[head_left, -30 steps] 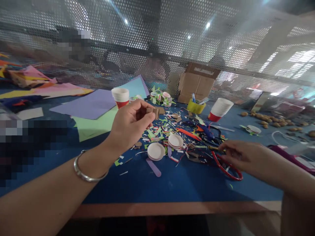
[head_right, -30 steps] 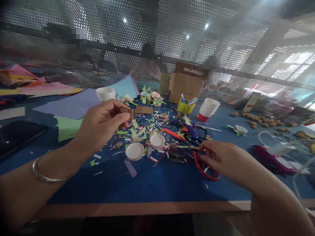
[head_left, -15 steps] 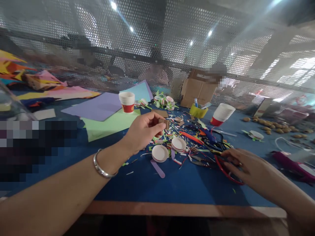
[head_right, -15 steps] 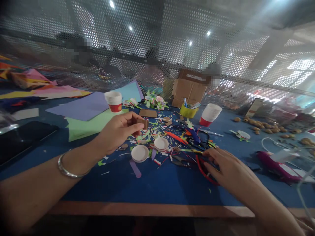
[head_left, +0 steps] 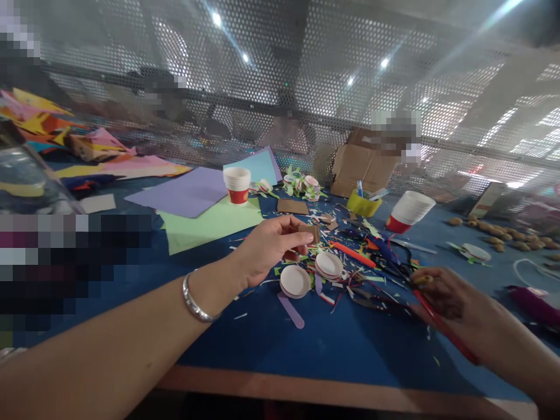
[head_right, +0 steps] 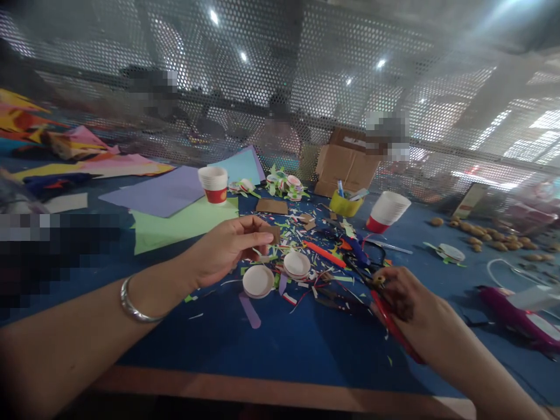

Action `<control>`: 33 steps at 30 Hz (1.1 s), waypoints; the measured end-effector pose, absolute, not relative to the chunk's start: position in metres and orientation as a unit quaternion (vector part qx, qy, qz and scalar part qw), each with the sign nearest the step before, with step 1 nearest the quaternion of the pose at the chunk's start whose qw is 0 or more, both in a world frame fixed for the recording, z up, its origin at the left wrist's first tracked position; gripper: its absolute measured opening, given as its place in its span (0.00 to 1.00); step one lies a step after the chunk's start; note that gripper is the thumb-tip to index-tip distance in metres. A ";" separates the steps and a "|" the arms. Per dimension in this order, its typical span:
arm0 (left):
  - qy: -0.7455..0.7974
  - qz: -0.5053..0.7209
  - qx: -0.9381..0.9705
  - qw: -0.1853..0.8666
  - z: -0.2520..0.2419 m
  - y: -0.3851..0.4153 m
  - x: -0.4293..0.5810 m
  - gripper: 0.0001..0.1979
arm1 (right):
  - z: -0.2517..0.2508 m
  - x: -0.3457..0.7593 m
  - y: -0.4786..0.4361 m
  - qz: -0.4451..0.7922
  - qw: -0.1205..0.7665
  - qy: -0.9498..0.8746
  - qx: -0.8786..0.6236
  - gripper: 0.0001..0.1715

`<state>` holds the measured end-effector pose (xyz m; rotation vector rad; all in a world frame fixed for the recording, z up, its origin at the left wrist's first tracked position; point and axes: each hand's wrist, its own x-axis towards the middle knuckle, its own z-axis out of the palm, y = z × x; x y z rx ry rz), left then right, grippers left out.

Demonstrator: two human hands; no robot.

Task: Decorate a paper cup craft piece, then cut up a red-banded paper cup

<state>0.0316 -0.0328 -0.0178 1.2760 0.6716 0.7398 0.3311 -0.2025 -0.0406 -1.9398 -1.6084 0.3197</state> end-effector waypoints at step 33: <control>0.215 0.232 0.577 0.753 -0.019 -0.066 0.045 0.09 | -0.021 0.242 -0.179 0.268 0.279 -0.684 -0.619 0.20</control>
